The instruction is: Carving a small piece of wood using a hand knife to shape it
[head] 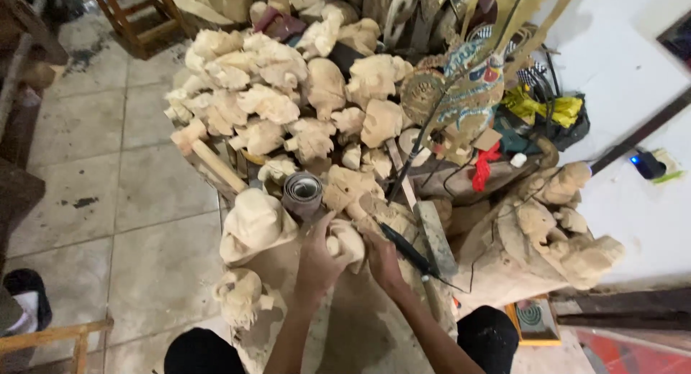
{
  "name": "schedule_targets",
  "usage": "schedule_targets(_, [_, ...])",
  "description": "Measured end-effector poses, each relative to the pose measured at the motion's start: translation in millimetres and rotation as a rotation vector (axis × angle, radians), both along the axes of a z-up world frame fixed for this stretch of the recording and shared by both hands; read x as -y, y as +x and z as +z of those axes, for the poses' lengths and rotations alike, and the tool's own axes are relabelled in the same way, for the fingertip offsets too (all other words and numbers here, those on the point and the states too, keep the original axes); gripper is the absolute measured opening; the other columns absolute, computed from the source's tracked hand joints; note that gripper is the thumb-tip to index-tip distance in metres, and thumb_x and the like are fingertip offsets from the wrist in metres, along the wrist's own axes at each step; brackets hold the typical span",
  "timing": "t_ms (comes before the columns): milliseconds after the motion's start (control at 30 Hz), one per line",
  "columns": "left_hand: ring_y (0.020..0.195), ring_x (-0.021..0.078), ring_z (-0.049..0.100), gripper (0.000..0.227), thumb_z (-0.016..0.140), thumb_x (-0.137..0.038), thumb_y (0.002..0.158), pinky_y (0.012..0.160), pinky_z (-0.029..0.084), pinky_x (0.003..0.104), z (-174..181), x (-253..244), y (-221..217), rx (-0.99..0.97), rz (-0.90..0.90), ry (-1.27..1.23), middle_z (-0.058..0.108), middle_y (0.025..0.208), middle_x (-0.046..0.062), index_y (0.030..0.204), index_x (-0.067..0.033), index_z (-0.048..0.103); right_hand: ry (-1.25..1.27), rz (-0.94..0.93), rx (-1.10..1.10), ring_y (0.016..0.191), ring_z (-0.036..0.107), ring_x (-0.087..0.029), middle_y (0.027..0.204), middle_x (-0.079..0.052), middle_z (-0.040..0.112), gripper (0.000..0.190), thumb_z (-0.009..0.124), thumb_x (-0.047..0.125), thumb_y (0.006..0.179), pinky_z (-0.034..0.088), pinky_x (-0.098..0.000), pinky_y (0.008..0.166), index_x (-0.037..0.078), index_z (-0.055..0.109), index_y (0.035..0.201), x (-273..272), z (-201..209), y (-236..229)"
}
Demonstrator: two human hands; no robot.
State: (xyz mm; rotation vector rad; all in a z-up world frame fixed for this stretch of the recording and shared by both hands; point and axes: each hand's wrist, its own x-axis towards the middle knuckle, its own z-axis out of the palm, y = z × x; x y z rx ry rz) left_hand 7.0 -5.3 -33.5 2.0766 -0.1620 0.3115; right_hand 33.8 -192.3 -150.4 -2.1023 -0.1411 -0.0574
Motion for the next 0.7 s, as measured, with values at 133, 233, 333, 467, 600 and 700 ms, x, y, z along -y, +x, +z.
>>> schedule_targets(133, [0.124,0.0322,0.064,0.073,0.067,-0.014,0.07,0.104,0.054,0.044,34.4,0.9,-6.5,0.036,-0.033,-0.095,0.067,0.135,0.017,0.141,-0.0077,0.056,-0.015,0.104,0.209,0.103,0.076,-0.022,0.121,-0.013,0.077,0.033,0.057,0.0,0.099,0.064,-0.036,0.081,0.001,0.071,0.13,-10.8,42.2,-24.3])
schedule_targets(233, [0.134,0.0296,0.057,0.074,0.067,-0.012,0.071,0.111,0.046,0.041,36.4,-4.0,-5.6,-0.115,-0.074,-0.11,0.063,0.143,0.014,0.144,-0.0077,0.055,0.312,0.244,0.244,0.142,0.055,-0.04,0.148,-0.022,0.06,0.035,0.044,0.007,0.109,0.051,-0.0487,0.115,0.002,0.063,0.137,-12.7,50.3,-33.2])
schedule_targets(333, [0.139,0.0356,0.05,0.084,0.066,-0.006,0.067,0.116,0.042,0.046,22.5,-6.7,0.1,-0.044,-0.176,-0.036,0.056,0.149,0.019,0.149,-0.0054,0.049,-0.094,-0.06,0.162,0.064,0.069,-0.013,0.085,-0.007,0.08,0.029,0.052,0.005,0.104,0.049,-0.0338,0.056,0.002,0.077,0.118,-6.9,33.4,-27.9])
schedule_targets(467, [0.137,0.0376,0.053,0.086,0.082,-0.029,0.077,0.117,0.042,0.052,30.3,-12.4,11.6,-0.007,-0.31,-0.02,0.052,0.15,0.022,0.15,-0.0018,0.044,0.493,0.19,0.202,0.112,0.069,-0.036,0.129,-0.027,0.066,0.037,0.048,0.018,0.109,0.062,-0.0425,0.093,-0.005,0.062,0.134,-18.5,43.4,-32.4])
schedule_targets(600, [0.15,0.0316,0.037,0.07,0.06,-0.01,0.086,0.122,0.028,0.046,20.7,-21.0,19.3,-0.224,-0.29,0.001,0.041,0.161,0.017,0.154,-0.0099,0.043,-0.015,-0.001,0.18,0.099,0.077,-0.028,0.116,-0.014,0.078,0.033,0.046,0.008,0.106,0.059,-0.0386,0.08,0.001,0.07,0.128,-5.9,28.1,-22.4])
schedule_targets(700, [0.148,0.0329,0.037,0.066,0.06,-0.013,0.089,0.12,0.036,0.051,54.0,-14.6,12.4,-0.389,-0.199,0.146,0.035,0.159,0.014,0.152,-0.0128,0.04,0.031,-0.018,0.084,0.106,0.075,-0.029,0.126,-0.013,0.077,0.037,0.047,0.014,0.106,0.057,-0.0381,0.073,0.012,0.066,0.138,-8.8,41.8,-31.6])
